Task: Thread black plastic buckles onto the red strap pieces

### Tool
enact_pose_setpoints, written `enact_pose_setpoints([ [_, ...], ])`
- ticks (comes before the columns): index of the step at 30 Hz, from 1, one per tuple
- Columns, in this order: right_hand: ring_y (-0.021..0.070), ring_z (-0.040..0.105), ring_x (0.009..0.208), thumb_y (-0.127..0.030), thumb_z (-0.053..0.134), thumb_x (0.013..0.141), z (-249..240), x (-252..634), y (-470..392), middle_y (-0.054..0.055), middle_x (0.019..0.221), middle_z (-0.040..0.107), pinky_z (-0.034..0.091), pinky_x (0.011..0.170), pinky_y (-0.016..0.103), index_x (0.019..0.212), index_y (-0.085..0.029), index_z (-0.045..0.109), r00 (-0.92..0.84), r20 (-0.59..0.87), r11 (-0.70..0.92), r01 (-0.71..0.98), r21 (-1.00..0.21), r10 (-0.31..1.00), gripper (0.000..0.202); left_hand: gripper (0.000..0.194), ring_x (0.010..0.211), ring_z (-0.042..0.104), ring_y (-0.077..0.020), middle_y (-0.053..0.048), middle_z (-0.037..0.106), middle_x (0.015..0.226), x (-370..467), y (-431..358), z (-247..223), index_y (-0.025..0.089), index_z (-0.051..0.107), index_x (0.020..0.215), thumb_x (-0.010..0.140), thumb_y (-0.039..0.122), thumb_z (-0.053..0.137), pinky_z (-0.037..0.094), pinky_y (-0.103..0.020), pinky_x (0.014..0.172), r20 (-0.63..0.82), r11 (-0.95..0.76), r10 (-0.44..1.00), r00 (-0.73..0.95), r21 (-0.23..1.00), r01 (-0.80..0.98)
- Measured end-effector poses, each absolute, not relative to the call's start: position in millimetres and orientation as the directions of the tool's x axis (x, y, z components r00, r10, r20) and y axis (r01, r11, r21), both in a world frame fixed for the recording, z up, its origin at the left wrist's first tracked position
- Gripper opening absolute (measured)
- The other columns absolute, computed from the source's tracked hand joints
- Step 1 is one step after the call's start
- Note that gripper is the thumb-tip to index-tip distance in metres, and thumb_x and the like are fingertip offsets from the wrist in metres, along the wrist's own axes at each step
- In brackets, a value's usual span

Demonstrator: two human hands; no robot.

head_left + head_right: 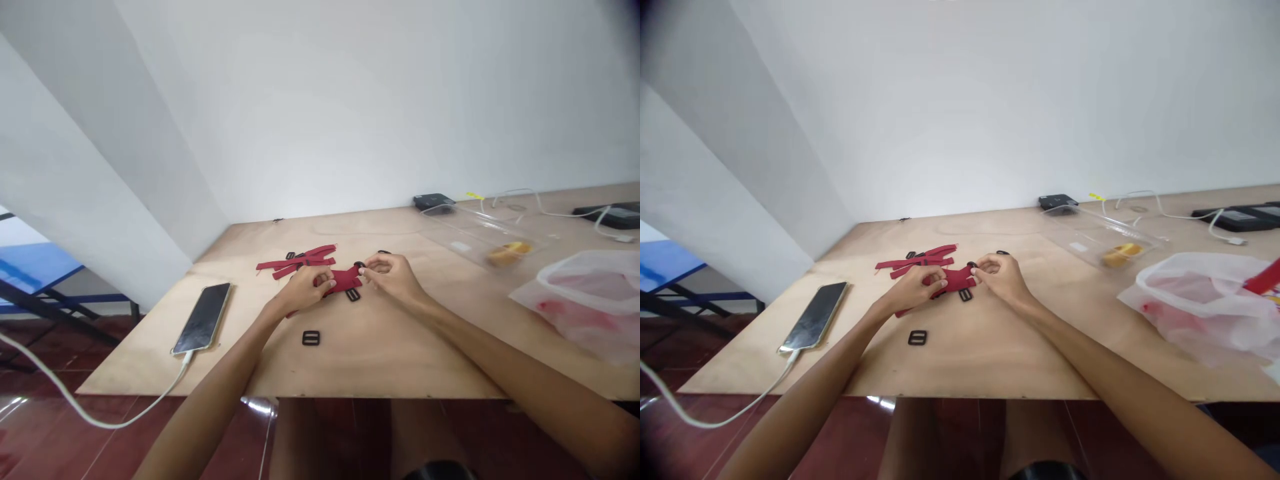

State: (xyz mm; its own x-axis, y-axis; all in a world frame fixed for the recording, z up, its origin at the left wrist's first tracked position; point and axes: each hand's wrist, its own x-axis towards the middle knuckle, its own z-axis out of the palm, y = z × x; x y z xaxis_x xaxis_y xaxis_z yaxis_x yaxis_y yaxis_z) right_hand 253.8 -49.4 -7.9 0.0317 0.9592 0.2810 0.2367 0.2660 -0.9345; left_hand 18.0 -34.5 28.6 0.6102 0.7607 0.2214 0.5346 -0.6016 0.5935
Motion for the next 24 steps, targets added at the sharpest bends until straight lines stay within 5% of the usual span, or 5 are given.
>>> enact_pose_setpoints([
  [11,0.0153,0.056,0.071,-0.040,0.075,0.076,-7,222,-73,0.001,0.076,0.058,0.050,0.067,0.028,0.071,-0.020,0.055,-0.215,0.380,0.419,0.184,-0.889,0.900,0.029,0.025,0.081,0.066,-0.0157,-0.003,0.069,0.086,30,-40,27,0.017,0.058,0.101,0.084,0.031,0.069,0.049,-0.025,0.074,0.216,-0.443,0.769,0.601,0.859,0.257],
  [17,0.0140,0.056,0.064,-0.044,0.080,0.071,-3,234,-66,-0.002,0.070,0.055,0.048,0.060,0.027,0.069,-0.021,0.047,-0.140,0.354,0.373,0.141,-0.917,0.924,0.040,0.033,0.088,0.066,-0.0169,-0.004,0.068,0.092,21,-33,24,0.018,0.059,0.114,0.087,0.036,0.067,0.050,-0.027,0.079,0.212,-0.450,0.746,0.631,0.859,0.244],
  [24,0.0144,0.063,0.059,-0.043,0.082,0.067,-2,253,-52,0.002,0.075,0.067,0.053,0.058,0.027,0.093,-0.018,0.062,-0.024,0.268,0.269,0.015,-0.963,0.963,0.041,0.035,0.092,0.064,-0.0180,-0.006,0.068,0.100,12,-17,18,0.019,0.063,0.115,0.084,0.035,0.069,0.050,-0.028,0.078,0.261,-0.490,0.815,0.517,0.787,0.375],
])
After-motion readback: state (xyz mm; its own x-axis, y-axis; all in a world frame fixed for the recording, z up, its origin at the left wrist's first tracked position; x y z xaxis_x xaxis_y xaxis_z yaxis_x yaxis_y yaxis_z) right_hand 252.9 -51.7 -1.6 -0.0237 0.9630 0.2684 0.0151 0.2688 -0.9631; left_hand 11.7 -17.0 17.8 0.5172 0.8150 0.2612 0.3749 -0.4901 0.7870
